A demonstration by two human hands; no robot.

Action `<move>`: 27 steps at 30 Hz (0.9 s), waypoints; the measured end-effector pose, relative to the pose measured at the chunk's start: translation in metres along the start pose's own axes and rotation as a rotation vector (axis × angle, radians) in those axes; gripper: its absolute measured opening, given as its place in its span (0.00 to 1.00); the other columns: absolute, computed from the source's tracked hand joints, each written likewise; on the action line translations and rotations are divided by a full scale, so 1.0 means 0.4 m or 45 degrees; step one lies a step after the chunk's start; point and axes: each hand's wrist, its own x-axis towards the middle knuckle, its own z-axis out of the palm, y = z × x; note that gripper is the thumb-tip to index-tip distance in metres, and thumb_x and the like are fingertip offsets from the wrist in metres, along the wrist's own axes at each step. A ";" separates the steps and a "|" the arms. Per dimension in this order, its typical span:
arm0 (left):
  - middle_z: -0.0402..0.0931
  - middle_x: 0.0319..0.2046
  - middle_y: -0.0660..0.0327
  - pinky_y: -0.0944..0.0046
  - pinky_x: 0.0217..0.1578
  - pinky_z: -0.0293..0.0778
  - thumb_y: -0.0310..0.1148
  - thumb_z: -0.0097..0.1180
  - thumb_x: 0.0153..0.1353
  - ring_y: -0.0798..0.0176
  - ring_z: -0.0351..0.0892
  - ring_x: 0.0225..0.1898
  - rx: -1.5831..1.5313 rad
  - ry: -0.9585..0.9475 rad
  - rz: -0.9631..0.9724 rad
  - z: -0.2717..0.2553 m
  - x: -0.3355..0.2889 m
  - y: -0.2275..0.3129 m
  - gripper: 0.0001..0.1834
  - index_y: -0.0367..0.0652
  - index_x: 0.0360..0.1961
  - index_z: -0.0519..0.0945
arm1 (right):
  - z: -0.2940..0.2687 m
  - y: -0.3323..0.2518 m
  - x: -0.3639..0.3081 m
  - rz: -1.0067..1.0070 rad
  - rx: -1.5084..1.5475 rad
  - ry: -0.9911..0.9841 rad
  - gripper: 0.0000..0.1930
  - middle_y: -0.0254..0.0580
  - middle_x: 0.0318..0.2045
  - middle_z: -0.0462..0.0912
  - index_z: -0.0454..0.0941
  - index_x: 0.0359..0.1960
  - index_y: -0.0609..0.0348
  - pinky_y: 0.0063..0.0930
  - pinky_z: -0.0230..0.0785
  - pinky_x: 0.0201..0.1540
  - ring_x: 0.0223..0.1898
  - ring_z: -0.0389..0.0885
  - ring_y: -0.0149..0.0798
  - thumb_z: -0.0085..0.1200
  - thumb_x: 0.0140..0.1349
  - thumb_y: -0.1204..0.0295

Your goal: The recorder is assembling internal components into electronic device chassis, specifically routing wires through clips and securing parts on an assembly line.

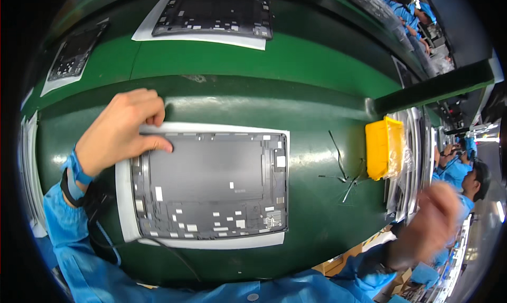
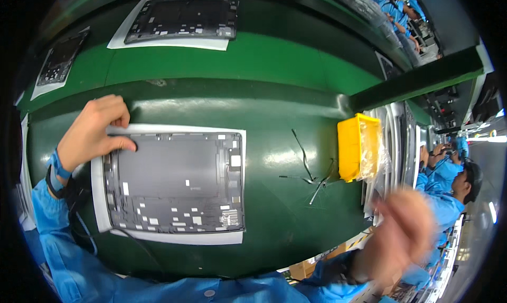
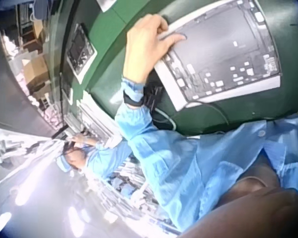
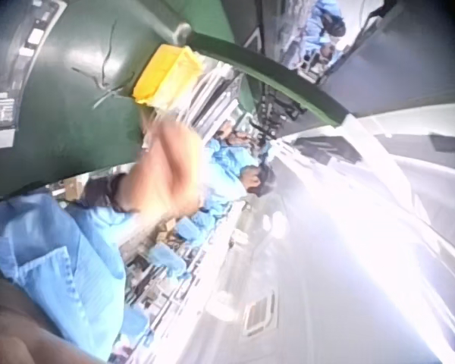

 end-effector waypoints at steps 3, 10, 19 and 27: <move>0.70 0.25 0.61 0.57 0.36 0.66 0.40 0.81 0.41 0.55 0.71 0.31 -0.088 0.049 0.043 0.019 -0.029 -0.036 0.25 0.41 0.28 0.73 | 0.122 0.098 -0.102 0.702 -0.088 -0.489 0.12 0.43 0.32 0.86 0.84 0.44 0.66 0.25 0.75 0.41 0.35 0.84 0.33 0.66 0.58 0.83; 0.67 0.24 0.67 0.58 0.37 0.61 0.42 0.80 0.47 0.60 0.68 0.31 -0.150 0.188 0.323 0.063 -0.032 -0.079 0.23 0.49 0.27 0.73 | 0.172 0.171 -0.138 1.038 0.051 -0.688 0.16 0.37 0.31 0.85 0.83 0.43 0.67 0.23 0.74 0.37 0.31 0.79 0.28 0.74 0.54 0.76; 0.71 0.24 0.68 0.59 0.40 0.63 0.43 0.77 0.52 0.60 0.70 0.32 -0.215 0.231 0.425 0.088 -0.038 -0.112 0.21 0.49 0.27 0.74 | 0.225 0.157 -0.058 0.912 -0.033 -0.896 0.13 0.36 0.28 0.85 0.83 0.40 0.67 0.23 0.75 0.36 0.30 0.82 0.28 0.72 0.57 0.77; 0.70 0.22 0.69 0.59 0.40 0.63 0.43 0.76 0.53 0.60 0.69 0.31 -0.230 0.221 0.389 0.085 -0.030 -0.103 0.20 0.49 0.26 0.74 | 0.179 0.194 -0.081 0.924 -0.212 -0.736 0.13 0.45 0.15 0.79 0.82 0.23 0.69 0.35 0.70 0.29 0.22 0.80 0.39 0.51 0.58 0.71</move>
